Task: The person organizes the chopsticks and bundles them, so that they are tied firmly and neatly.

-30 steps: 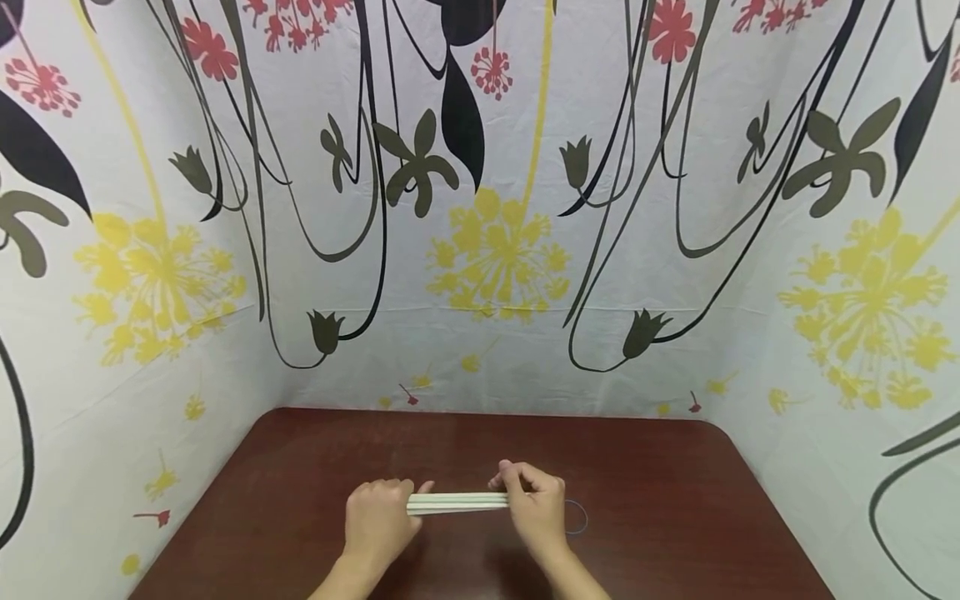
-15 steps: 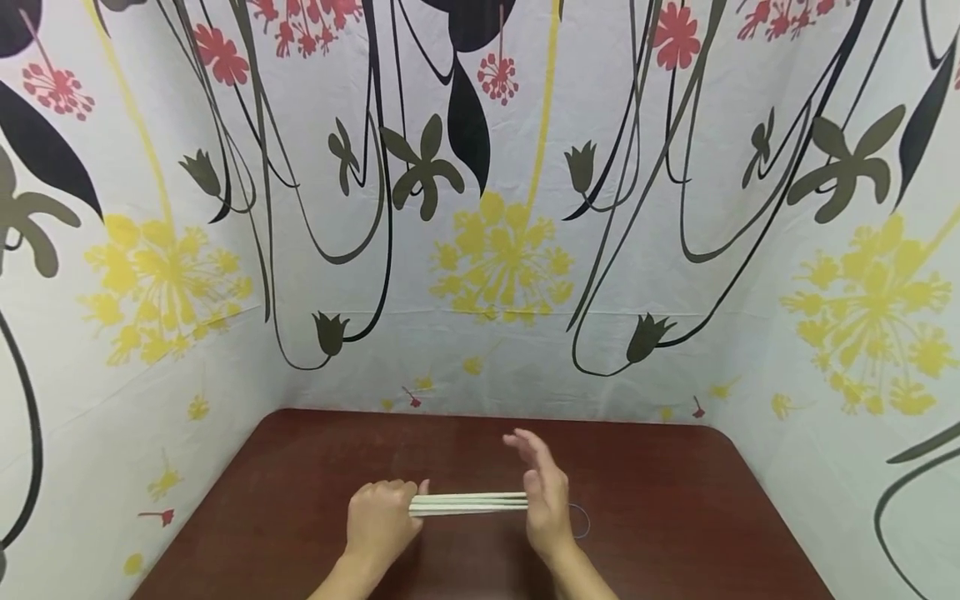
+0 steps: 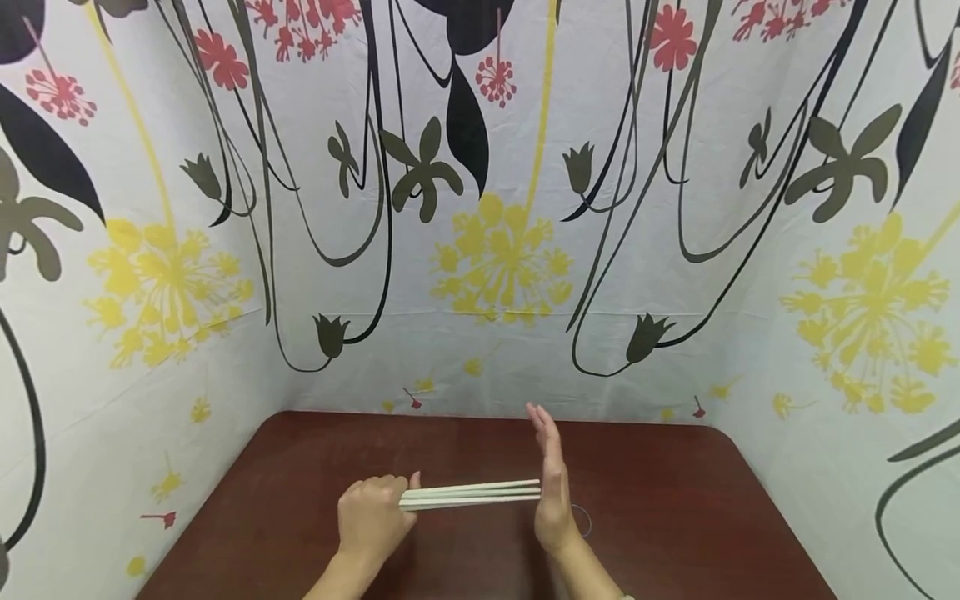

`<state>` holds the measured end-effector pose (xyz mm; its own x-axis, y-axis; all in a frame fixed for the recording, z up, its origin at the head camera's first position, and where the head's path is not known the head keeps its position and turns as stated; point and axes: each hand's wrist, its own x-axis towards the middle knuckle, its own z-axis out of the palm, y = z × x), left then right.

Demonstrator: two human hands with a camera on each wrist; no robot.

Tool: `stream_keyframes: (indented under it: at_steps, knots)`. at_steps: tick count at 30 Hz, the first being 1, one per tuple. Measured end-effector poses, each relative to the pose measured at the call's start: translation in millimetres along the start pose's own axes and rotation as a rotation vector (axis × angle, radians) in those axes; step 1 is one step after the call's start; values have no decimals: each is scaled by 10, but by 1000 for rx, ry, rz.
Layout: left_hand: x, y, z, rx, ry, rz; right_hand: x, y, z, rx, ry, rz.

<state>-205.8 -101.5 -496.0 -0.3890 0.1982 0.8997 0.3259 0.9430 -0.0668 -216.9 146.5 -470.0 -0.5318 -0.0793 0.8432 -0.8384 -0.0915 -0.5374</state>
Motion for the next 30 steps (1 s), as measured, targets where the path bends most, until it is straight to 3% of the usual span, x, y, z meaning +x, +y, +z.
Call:
stream_keyframes:
  at_steps: [6, 8, 13, 16, 21, 25, 28, 30]
  knots:
    - [17, 5, 5, -35, 59, 45, 56, -10, -36, 62, -63, 68]
    - [11, 0, 3, -35, 63, 38, 47, -5, -27, 44, -92, 51]
    - [-13, -15, -6, 29, -67, -77, 4, -5, 48, -185, -157, -104]
    - [-21, -21, -12, 38, -122, -95, -24, -2, 80, -281, -137, -140]
    - [0, -32, -5, 9, -17, -7, -28, 11, 62, -250, -90, -134]
    - [11, -63, 3, 4, 61, 14, 2, -19, 27, -185, -103, -123]
    - [21, -122, 1, -8, 114, 26, -34, -9, -103, -194, -94, -46]
    - [23, -174, 1, -16, 142, 37, -105, 33, -266, -305, -68, 72]
